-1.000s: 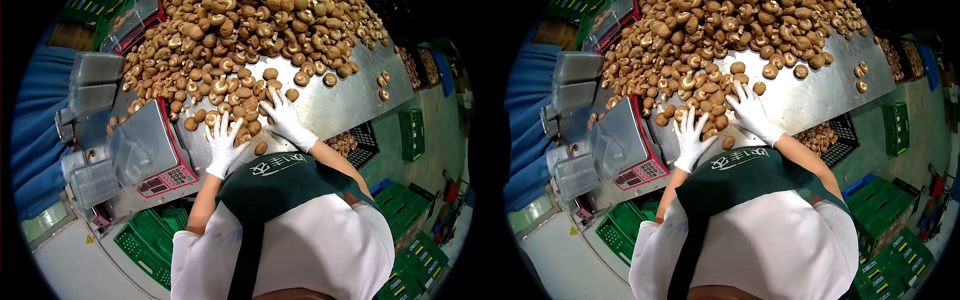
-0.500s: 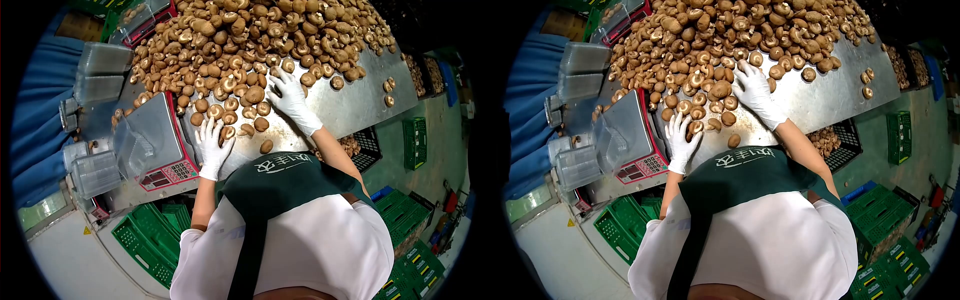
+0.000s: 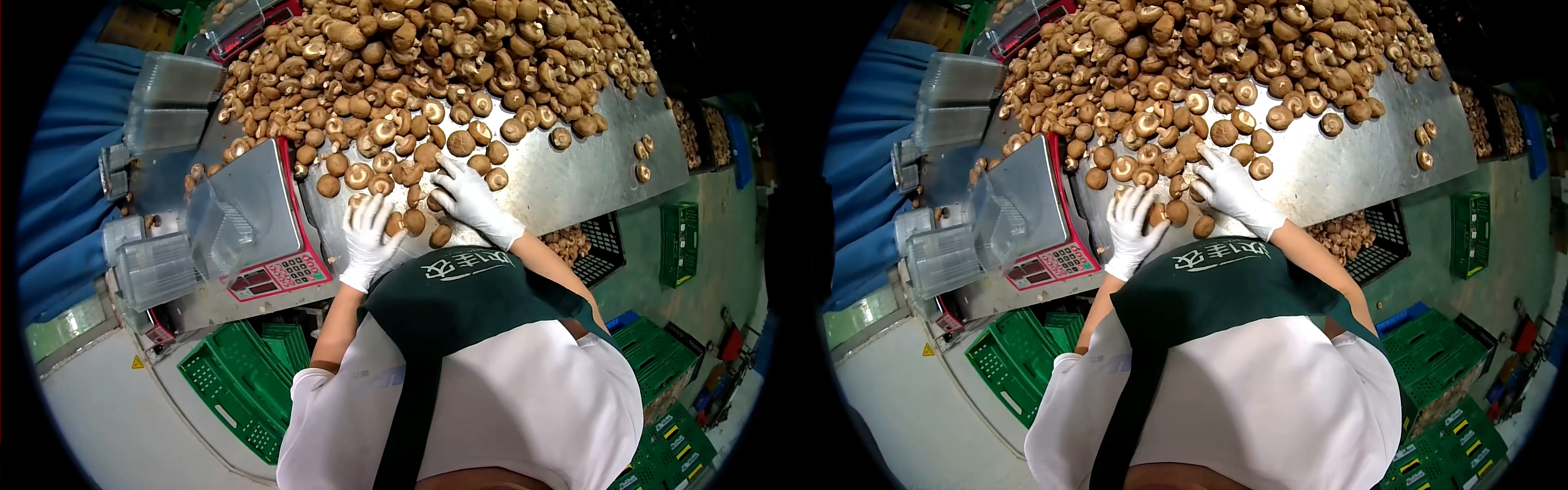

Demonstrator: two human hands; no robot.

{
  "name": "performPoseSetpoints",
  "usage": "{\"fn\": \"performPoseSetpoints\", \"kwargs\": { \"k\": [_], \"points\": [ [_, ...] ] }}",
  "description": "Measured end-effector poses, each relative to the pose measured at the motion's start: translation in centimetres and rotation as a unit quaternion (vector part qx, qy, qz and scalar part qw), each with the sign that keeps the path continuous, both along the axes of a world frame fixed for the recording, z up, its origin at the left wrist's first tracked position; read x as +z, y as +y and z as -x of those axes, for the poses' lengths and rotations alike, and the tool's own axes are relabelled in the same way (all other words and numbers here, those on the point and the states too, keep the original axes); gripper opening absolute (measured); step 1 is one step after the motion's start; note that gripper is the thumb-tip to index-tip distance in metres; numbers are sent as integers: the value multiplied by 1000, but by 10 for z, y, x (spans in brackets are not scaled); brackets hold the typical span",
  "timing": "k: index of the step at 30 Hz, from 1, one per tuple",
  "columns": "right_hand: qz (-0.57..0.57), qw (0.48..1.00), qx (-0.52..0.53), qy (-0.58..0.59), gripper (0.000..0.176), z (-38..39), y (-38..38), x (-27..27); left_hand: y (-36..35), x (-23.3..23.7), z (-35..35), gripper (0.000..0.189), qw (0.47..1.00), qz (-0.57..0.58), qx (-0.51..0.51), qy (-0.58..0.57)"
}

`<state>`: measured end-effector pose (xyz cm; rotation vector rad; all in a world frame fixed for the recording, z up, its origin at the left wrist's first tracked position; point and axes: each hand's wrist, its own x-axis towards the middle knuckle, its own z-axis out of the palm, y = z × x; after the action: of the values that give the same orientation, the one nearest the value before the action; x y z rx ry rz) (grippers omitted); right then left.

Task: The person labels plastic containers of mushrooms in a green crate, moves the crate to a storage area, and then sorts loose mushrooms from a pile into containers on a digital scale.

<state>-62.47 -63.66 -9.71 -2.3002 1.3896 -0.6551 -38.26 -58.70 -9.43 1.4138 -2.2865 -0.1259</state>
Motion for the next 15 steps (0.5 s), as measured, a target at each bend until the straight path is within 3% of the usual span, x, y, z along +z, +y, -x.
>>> {"fn": "performPoseSetpoints", "kwargs": {
  "k": [2,4,8,13,15],
  "points": [
    [-21,999,-29,-16,22,11,7,13,1,-2,-10,64,998,-9,45,31],
    [1,993,-89,-76,20,21,10,16,5,0,-21,69,998,-14,55,28],
    [50,979,-185,-73,21,43,12,25,15,-1,-29,77,994,-45,66,70],
    [-35,960,-279,-10,59,65,13,4,30,0,-24,89,980,-111,136,96],
    [-10,961,-275,-30,62,59,19,-16,31,-1,-19,93,978,-133,121,102]
  ]
}}
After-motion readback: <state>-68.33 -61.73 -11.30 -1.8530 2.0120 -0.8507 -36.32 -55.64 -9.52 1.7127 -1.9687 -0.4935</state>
